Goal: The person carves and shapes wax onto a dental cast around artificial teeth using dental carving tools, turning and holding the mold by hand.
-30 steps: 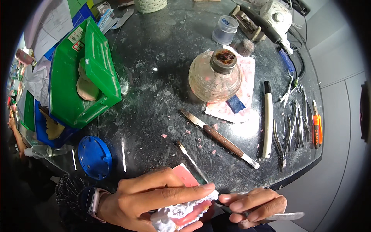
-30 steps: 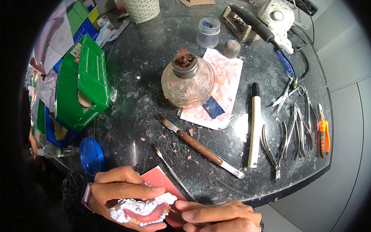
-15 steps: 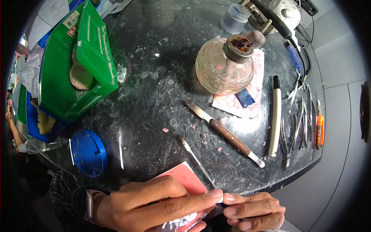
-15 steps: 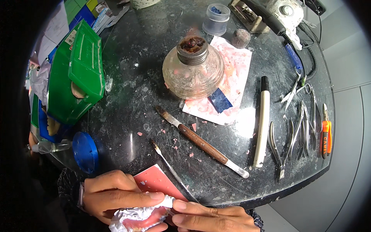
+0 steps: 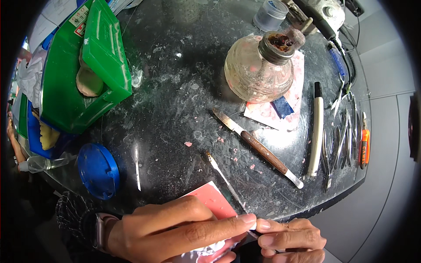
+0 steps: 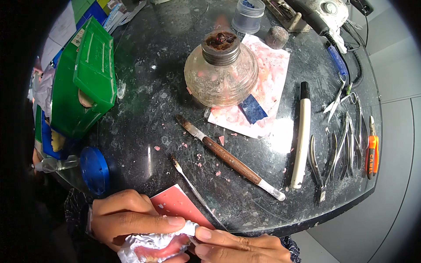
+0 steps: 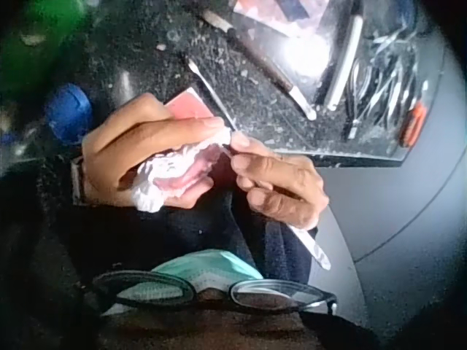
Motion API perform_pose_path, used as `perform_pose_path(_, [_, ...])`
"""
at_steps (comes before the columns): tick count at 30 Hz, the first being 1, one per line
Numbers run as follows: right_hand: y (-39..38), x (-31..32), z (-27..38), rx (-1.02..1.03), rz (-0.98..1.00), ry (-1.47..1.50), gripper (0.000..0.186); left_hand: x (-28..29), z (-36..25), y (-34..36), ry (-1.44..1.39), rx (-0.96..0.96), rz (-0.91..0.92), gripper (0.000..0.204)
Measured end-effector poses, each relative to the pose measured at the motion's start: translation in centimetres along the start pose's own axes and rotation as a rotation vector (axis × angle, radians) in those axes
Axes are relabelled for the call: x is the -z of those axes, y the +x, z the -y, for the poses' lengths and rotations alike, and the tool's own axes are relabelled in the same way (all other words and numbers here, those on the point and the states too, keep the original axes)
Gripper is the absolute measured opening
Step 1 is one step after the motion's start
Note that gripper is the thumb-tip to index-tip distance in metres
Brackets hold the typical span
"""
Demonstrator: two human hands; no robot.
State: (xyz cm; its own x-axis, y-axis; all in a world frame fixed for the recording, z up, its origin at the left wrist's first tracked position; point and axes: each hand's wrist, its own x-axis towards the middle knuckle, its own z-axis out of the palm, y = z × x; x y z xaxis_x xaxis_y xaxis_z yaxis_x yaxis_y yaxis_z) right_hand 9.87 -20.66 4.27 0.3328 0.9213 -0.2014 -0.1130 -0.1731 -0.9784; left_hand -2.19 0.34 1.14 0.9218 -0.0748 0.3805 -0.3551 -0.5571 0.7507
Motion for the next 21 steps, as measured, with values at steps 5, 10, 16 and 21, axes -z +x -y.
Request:
perform_pose_path(5, [0.7, 0.9, -1.9, 0.347, 0.075, -0.101, 0.018, -0.2, -2.4, 1.6, -0.048, 0.448, -0.109, 0.053])
perform_pose_path(10, [1.3, 0.5, -1.2, 0.583, 0.007, -0.22, 0.021, 0.6, -0.8, 2.1, -0.212, 0.312, -0.057, 0.057])
perform_pose_path(16, [3.0, -1.3, -4.5, 0.898, -0.13, 0.444, 0.02, 0.9, -0.1, 1.9, -0.407, 0.269, 0.015, 0.064])
perform_pose_path(21, [0.4, 0.1, -4.3, 0.559, 0.11, 0.713, 0.017, 0.0, -1.1, 1.1, -0.707, 0.382, -0.079, 0.067])
